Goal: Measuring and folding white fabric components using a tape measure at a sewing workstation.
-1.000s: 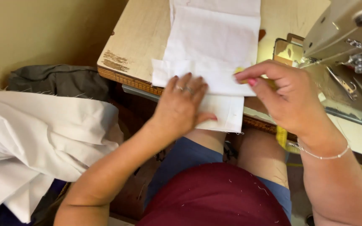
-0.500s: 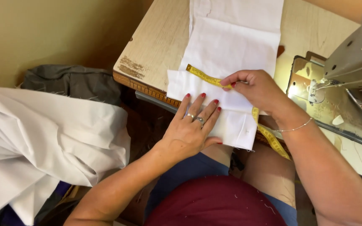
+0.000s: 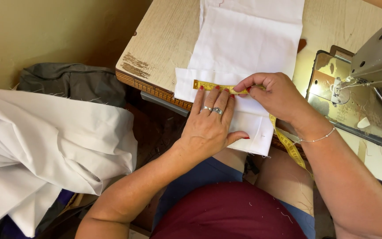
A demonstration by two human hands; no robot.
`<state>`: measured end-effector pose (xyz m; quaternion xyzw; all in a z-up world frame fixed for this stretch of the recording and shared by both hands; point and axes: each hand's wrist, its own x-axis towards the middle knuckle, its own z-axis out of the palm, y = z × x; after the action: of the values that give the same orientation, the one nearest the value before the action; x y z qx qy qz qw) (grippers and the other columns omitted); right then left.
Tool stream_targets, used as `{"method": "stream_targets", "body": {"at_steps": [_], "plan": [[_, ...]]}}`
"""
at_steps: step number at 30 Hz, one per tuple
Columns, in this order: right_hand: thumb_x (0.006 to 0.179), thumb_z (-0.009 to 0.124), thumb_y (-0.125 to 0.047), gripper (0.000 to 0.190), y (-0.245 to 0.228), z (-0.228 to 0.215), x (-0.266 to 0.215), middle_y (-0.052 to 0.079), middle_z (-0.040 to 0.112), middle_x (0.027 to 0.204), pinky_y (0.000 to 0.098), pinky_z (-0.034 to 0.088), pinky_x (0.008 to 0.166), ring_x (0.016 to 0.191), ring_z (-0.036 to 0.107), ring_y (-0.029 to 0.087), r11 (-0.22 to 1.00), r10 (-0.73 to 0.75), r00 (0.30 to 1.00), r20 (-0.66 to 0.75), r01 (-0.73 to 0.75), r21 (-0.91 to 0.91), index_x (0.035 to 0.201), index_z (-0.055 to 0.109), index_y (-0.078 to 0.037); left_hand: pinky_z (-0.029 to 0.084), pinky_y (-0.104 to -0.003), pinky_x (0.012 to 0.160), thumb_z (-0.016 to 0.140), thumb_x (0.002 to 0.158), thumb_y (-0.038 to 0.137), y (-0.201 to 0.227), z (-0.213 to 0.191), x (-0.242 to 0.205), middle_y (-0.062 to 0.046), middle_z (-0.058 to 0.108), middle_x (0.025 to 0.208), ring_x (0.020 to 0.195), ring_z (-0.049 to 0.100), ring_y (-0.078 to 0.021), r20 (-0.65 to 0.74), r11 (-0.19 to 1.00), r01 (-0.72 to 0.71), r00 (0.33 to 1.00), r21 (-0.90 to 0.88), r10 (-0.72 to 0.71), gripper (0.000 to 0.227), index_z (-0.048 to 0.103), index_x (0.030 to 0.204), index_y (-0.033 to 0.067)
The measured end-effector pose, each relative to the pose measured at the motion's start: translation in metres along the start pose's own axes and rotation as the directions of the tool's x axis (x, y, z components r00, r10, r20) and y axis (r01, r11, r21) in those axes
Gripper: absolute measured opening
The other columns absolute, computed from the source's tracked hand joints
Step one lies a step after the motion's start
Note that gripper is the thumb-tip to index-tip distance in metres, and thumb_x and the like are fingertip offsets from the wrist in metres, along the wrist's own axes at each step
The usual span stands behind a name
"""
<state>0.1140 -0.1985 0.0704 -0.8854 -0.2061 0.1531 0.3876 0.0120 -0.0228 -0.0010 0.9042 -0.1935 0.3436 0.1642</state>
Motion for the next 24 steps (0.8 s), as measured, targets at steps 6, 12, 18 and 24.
{"method": "stream_targets", "body": {"at_steps": [6,12,18,24], "plan": [[0.091,0.053,-0.006,0.032,-0.003,0.002,-0.002,0.013,0.077,0.098,0.0425,0.052,0.097,0.104,0.068,0.024,1.000,0.004,1.000,-0.001,-0.004,-0.008,0.108,0.080,-0.012,0.025,-0.070,0.118,0.051,0.092,0.068,-0.002,0.001,0.000,-0.025,0.060,0.127,0.132,0.052,-0.0409,0.047,1.000,-0.005,0.999,0.014,0.005,0.086,0.060,0.133,-0.0079],[0.092,0.052,-0.006,0.033,0.000,0.003,0.001,0.013,0.078,0.097,0.0434,0.050,0.101,0.107,0.068,0.025,1.000,-0.016,1.000,0.008,0.016,0.007,0.110,0.079,-0.012,0.027,-0.071,0.117,0.053,0.091,0.068,-0.006,0.007,-0.001,-0.025,0.059,0.129,0.131,0.053,-0.0402,0.014,1.000,-0.010,1.000,0.015,0.010,0.086,0.061,0.132,-0.0067],[0.093,0.050,-0.006,0.035,-0.010,0.000,-0.009,0.015,0.078,0.099,0.0494,0.047,0.105,0.113,0.068,0.032,1.000,-0.024,0.999,0.029,0.025,-0.017,0.116,0.077,-0.010,0.026,-0.072,0.118,0.051,0.088,0.074,-0.006,0.007,-0.002,-0.026,0.056,0.133,0.134,0.050,-0.0410,0.050,1.000,0.011,0.999,-0.005,-0.011,0.093,0.058,0.136,-0.0052],[0.096,0.060,-0.021,0.026,-0.020,-0.024,-0.050,0.008,0.075,0.097,0.0461,0.050,0.094,0.092,0.064,0.025,0.965,0.210,0.977,-0.031,-0.212,-0.156,0.117,0.077,-0.017,0.028,-0.075,0.115,0.051,0.083,0.080,-0.005,0.005,0.000,-0.025,0.057,0.131,0.132,0.052,-0.0429,0.087,0.999,-0.032,0.996,0.035,0.029,0.102,0.055,0.142,-0.0030]]}}
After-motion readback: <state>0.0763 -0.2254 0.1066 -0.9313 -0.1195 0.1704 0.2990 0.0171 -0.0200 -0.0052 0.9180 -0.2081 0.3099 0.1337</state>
